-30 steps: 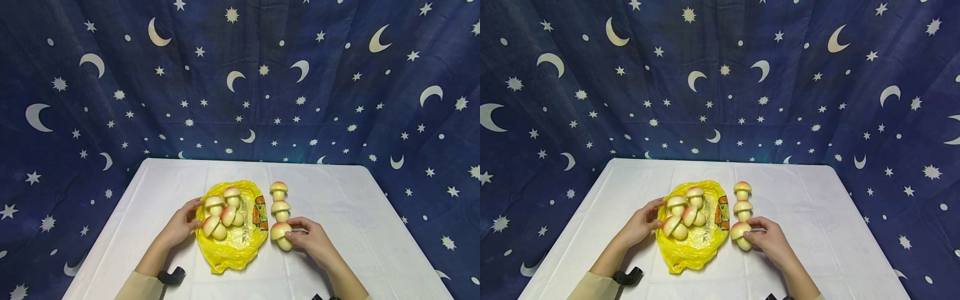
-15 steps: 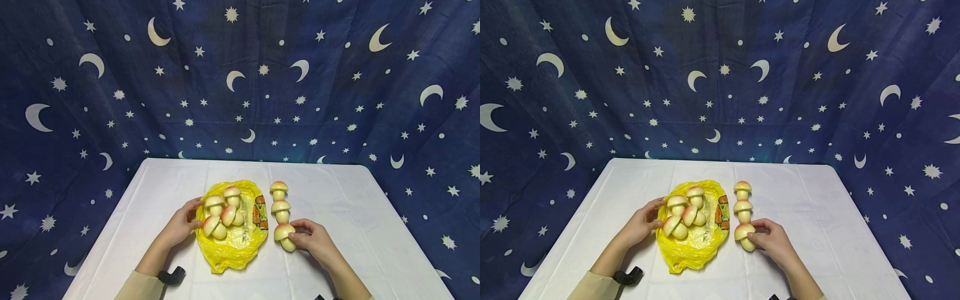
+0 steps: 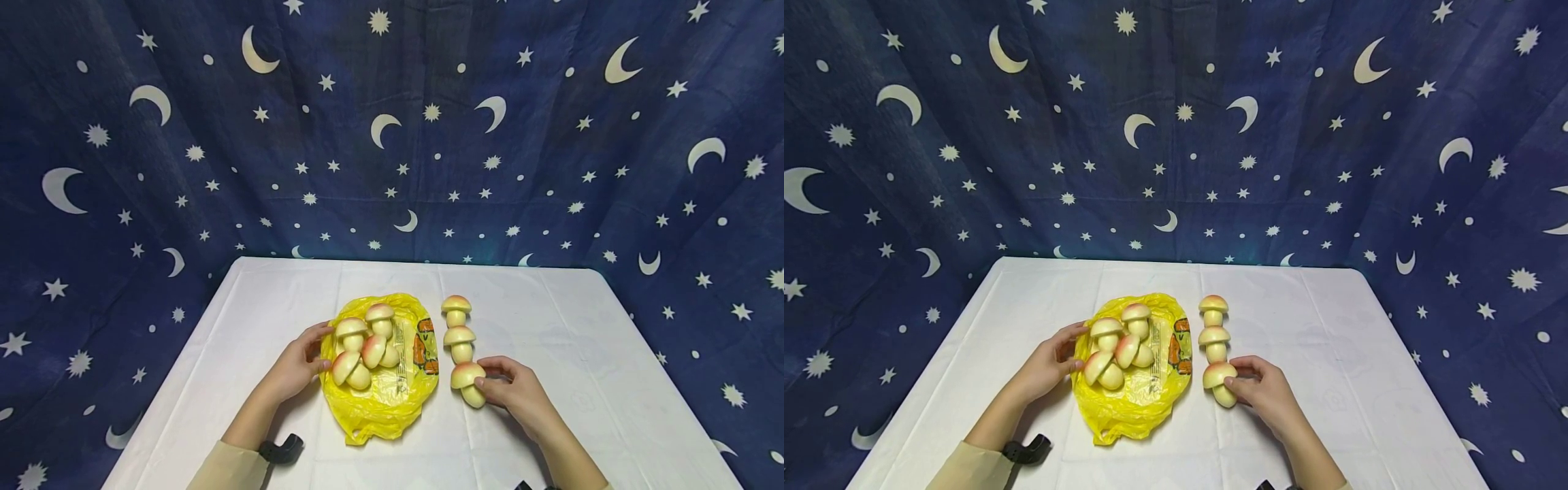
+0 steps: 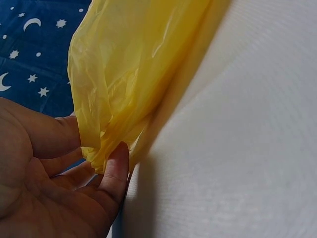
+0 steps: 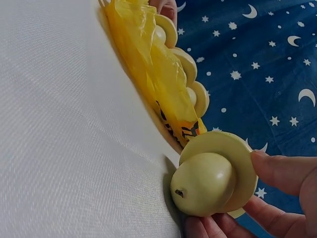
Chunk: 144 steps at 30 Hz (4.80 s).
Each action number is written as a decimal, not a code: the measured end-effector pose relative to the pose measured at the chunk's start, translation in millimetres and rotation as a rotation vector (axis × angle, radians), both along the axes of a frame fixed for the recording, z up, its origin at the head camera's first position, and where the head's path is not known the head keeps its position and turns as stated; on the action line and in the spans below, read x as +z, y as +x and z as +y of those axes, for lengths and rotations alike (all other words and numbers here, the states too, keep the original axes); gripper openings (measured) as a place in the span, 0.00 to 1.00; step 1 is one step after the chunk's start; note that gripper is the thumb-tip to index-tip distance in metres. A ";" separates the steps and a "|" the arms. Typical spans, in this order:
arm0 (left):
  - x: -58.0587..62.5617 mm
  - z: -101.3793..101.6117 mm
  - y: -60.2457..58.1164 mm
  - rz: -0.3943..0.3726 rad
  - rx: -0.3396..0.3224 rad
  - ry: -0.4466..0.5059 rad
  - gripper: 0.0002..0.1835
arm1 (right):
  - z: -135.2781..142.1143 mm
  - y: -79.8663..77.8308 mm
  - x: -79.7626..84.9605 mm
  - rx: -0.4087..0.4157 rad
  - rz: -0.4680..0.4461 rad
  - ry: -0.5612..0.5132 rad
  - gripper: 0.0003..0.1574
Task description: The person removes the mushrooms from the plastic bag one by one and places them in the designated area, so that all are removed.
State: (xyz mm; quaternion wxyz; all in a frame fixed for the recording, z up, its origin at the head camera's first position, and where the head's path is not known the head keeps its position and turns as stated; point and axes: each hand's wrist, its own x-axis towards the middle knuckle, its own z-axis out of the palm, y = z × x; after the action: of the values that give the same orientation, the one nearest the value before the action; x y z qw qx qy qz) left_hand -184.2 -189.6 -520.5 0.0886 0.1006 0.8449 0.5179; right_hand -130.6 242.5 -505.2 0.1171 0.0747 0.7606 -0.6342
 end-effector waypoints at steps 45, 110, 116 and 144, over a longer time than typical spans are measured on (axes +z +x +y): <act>-2.8 -0.5 -0.9 0.006 0.004 -0.016 0.34 | -2.1 -2.2 0.5 0.038 0.010 -0.011 0.37; -1.2 -0.7 -1.6 0.003 0.001 -0.010 0.34 | 6.8 -3.3 2.7 0.005 0.029 0.095 0.33; -1.5 0.5 -0.7 0.002 0.010 -0.017 0.33 | 9.9 -6.5 7.6 0.014 0.034 0.105 0.34; -2.8 0.4 -1.6 -0.006 0.010 -0.004 0.34 | 6.2 -37.5 47.7 0.037 0.168 0.179 0.32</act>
State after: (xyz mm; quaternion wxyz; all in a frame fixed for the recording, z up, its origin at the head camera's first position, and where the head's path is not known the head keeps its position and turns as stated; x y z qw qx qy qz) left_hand -185.8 -189.2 -523.3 0.0886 0.0946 0.8462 0.5169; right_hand -168.1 248.7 -457.6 0.0576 0.0176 0.8225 -0.5655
